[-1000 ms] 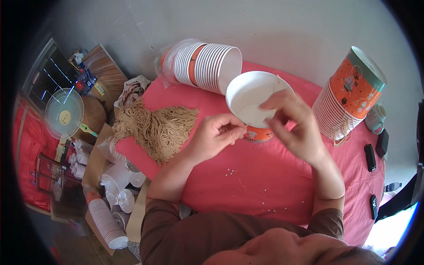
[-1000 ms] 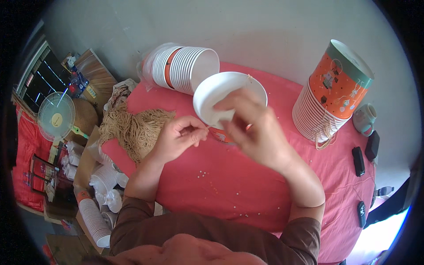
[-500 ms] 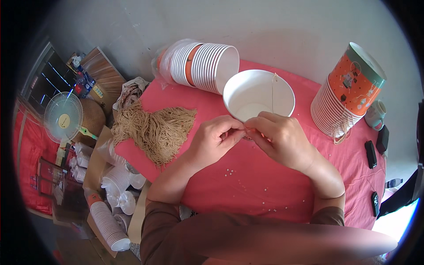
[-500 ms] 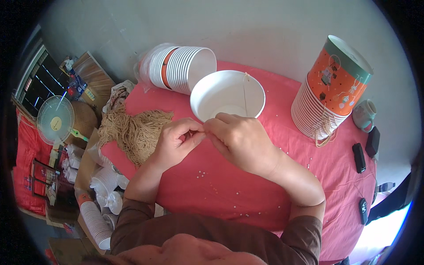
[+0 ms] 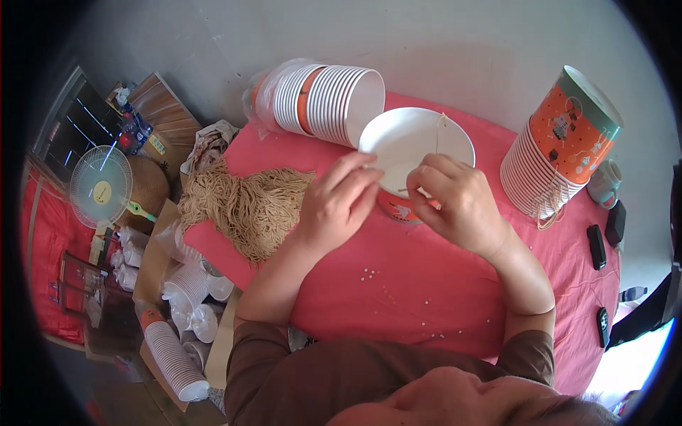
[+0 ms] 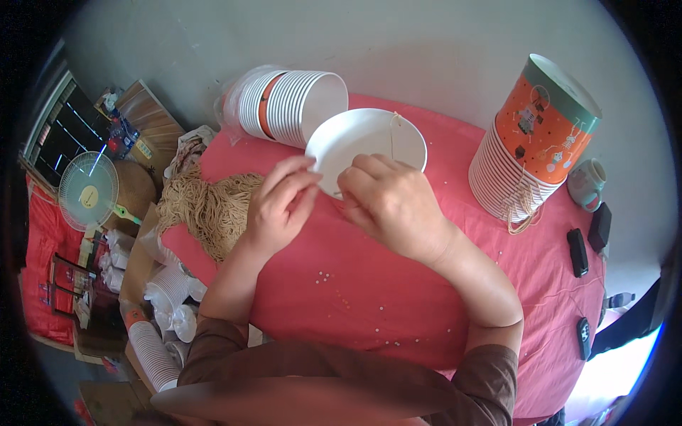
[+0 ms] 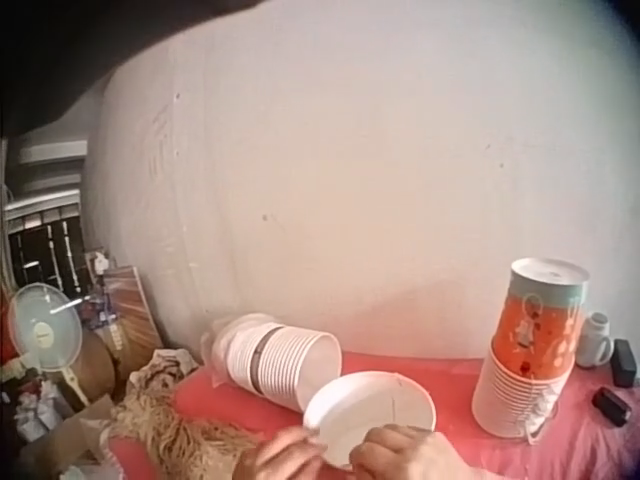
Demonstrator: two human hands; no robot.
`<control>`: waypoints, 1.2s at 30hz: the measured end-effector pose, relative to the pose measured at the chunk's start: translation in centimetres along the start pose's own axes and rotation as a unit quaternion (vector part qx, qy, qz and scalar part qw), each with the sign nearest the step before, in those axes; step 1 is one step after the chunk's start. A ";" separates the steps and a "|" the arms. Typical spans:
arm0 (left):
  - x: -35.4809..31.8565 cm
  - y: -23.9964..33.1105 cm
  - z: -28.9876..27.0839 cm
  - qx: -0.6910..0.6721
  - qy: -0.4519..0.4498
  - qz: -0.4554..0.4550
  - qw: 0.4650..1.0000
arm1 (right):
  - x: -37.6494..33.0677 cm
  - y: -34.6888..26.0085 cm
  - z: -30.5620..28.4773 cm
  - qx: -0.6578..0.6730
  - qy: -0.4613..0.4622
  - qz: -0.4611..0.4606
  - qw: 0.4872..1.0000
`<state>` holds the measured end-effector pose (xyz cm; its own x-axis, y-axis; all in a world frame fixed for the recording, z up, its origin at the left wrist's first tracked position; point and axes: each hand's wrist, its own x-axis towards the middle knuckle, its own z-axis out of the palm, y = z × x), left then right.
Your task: Threading elastic cords through pre-punched holes in paper buckets for final assembly.
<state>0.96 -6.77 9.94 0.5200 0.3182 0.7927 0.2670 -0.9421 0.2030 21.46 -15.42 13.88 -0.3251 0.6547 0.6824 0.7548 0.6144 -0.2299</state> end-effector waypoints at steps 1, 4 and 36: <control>0.1 -0.4 0.0 0.004 -0.007 -0.018 1.000 | 0.1 0.3 0.2 -0.002 0.012 -0.003 1.000; 0.1 -1.2 0.3 -0.006 -0.036 -0.051 0.998 | -0.2 1.0 0.8 0.019 0.016 0.027 0.999; -0.8 -0.7 1.4 0.023 0.015 0.187 0.982 | -0.8 -0.1 0.0 -0.010 -0.095 0.012 0.995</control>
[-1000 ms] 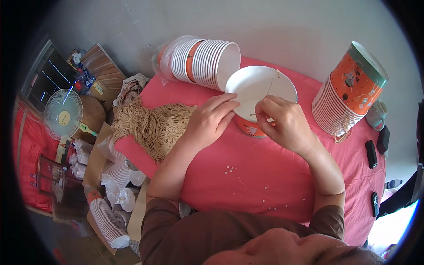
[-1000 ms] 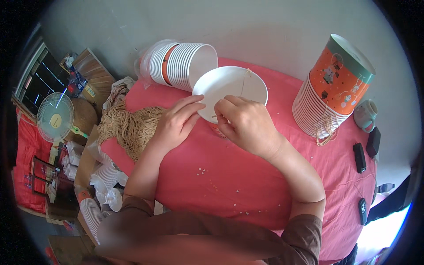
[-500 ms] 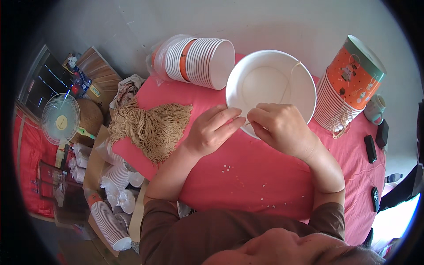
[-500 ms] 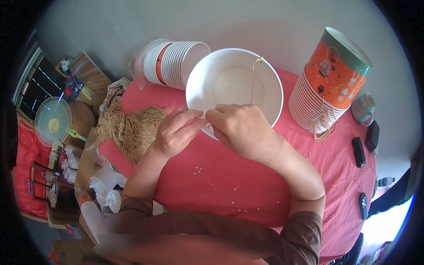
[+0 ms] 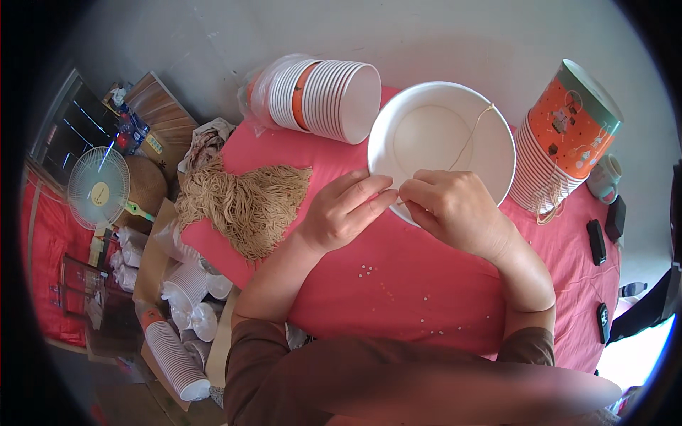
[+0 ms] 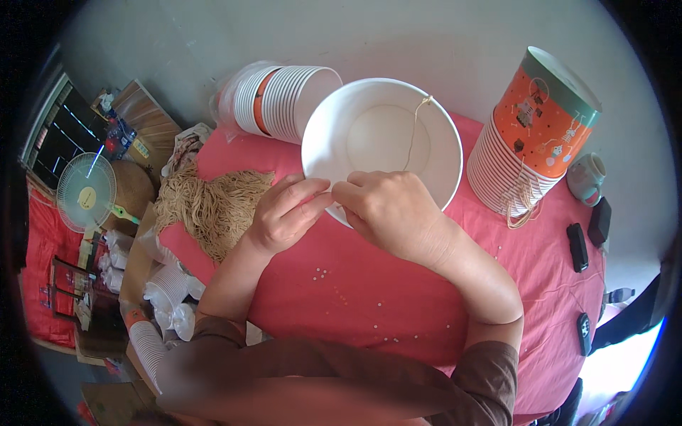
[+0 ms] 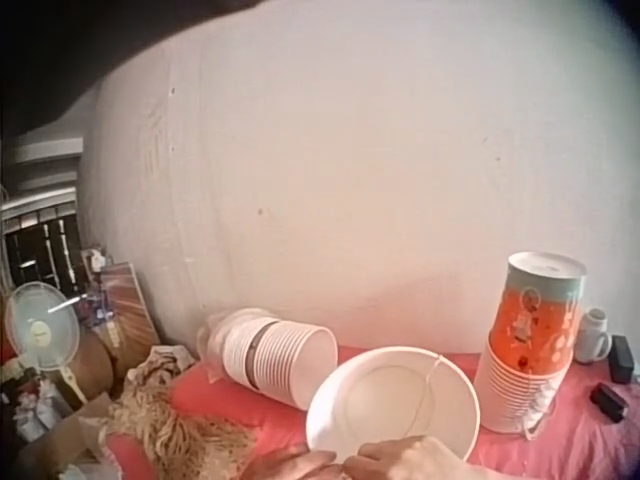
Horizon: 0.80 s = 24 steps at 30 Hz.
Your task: Threading elastic cords through pre-punched holes in paper buckets for final assembly.
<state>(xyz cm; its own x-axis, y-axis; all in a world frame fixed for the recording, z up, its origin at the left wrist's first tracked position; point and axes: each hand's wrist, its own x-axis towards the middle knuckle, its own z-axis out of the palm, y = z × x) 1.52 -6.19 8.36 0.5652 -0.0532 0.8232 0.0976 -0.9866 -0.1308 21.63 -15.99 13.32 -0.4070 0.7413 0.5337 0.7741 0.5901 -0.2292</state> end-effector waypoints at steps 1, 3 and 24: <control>-0.1 0.0 0.0 0.000 0.002 0.002 1.000 | 0.0 0.0 0.0 0.000 0.001 -0.004 1.000; 0.0 0.0 0.1 0.000 0.004 0.004 1.000 | 0.0 0.1 0.1 -0.002 -0.003 -0.002 1.000; 0.1 -0.2 0.1 -0.177 -0.005 -0.175 0.968 | 0.2 1.3 -0.6 0.171 -0.104 0.082 0.976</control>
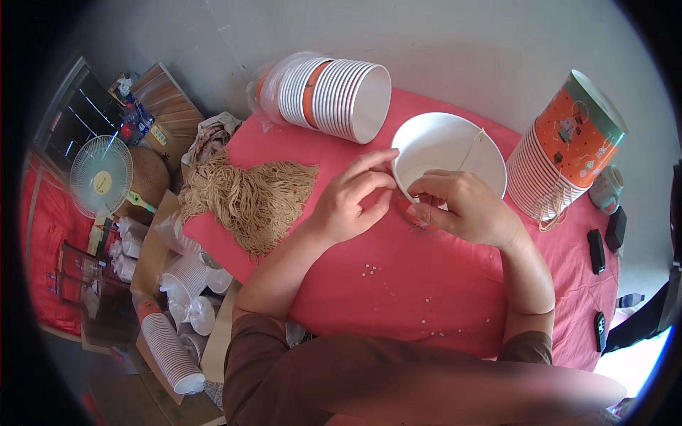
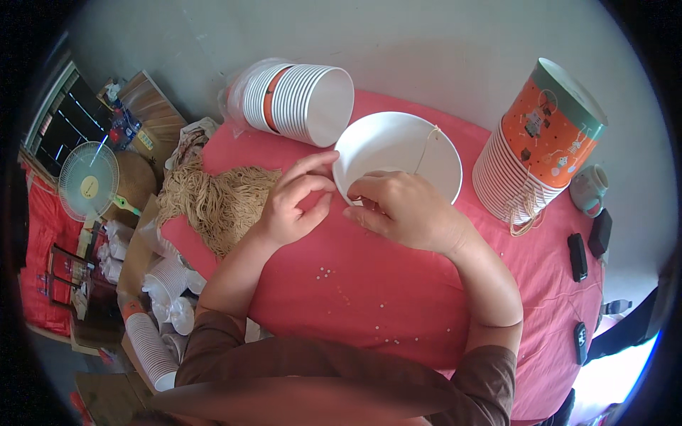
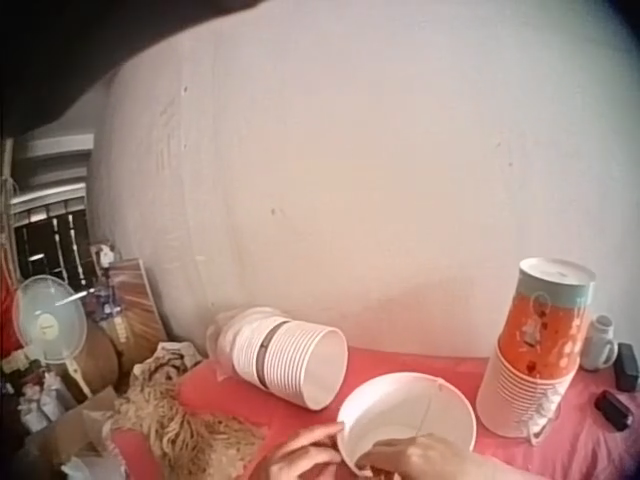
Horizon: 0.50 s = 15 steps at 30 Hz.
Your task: Threading elastic cords through pre-punched holes in paper buckets for final assembly.
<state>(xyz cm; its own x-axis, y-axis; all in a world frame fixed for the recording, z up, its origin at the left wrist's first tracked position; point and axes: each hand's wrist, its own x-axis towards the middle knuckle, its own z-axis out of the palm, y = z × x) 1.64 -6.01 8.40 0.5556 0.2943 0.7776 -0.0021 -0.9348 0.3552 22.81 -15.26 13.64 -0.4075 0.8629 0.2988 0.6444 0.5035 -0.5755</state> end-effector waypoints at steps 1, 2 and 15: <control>0.1 0.0 -0.3 -0.004 -0.001 -0.008 1.000 | 0.0 0.0 0.0 0.003 -0.001 0.012 1.000; 0.6 0.0 -0.5 0.039 0.023 0.031 0.999 | 0.0 0.0 0.0 0.002 -0.001 0.013 1.000; -0.2 0.7 0.9 0.012 -0.002 -0.021 1.000 | 0.1 -0.2 0.1 -0.016 0.008 0.017 1.000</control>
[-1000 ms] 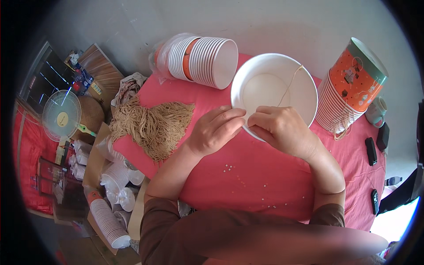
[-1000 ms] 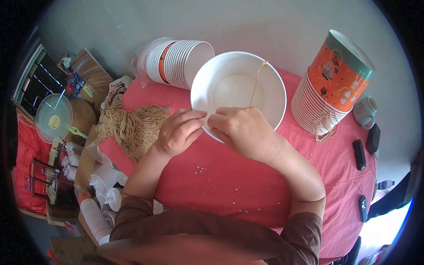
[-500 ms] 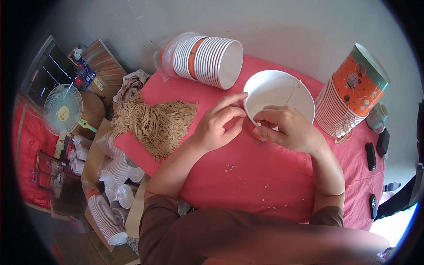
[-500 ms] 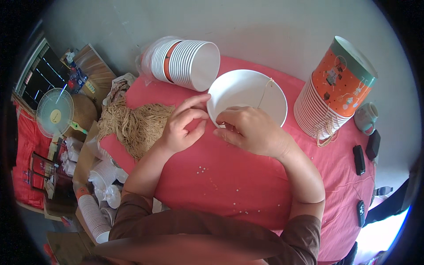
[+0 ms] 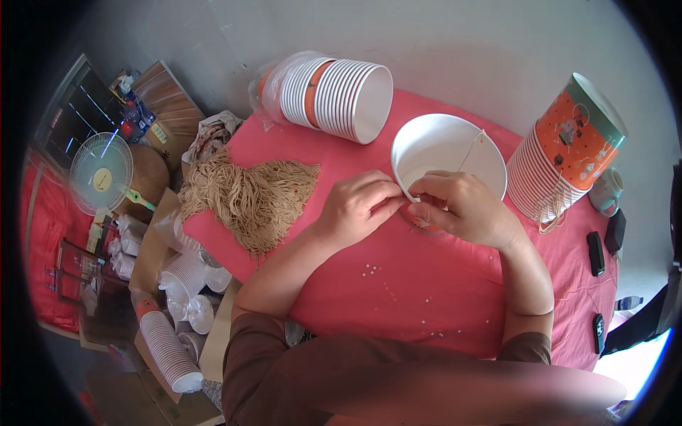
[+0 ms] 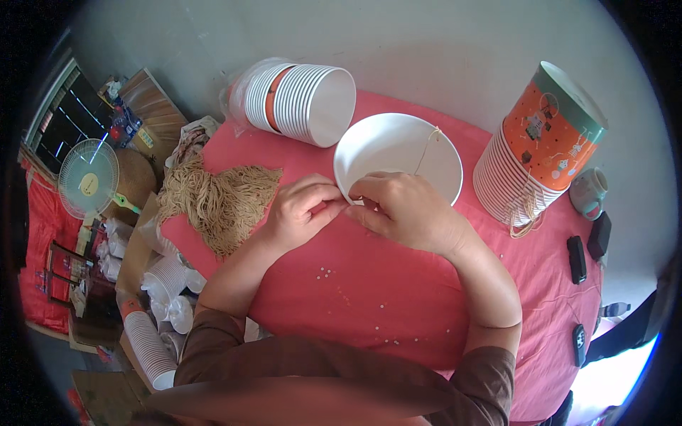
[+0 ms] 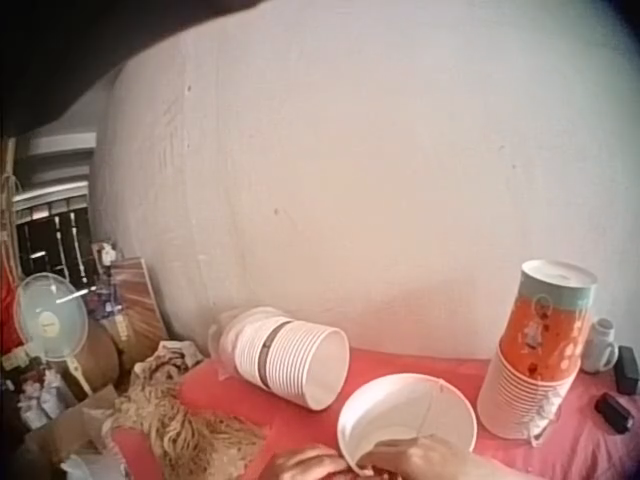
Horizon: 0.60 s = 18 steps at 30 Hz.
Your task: Threading elastic cords through pre-punched holes in paper buckets for final assembly.
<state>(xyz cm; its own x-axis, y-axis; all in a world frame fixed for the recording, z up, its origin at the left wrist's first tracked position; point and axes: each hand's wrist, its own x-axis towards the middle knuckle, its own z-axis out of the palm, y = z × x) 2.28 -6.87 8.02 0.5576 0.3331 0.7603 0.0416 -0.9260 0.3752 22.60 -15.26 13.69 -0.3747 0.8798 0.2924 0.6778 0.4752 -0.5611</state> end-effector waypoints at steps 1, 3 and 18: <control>0.0 -0.1 0.0 0.004 0.011 -0.004 1.000 | 0.0 -0.1 -0.1 -0.002 0.001 0.010 1.000; 0.0 -0.5 -0.4 0.009 0.033 -0.004 0.999 | -0.1 -0.5 -0.4 0.001 0.009 0.047 0.999; 0.9 -1.0 -2.3 -0.613 0.036 -0.291 0.734 | -0.8 0.4 -1.7 -0.083 0.153 0.019 0.985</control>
<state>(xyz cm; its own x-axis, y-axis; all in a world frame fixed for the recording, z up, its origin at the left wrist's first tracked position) 0.81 -5.23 9.56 0.6947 0.6576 0.2915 -0.5457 0.2177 0.8092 24.28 -15.70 14.57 -0.1567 0.8474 0.5074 0.7909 0.4153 -0.4494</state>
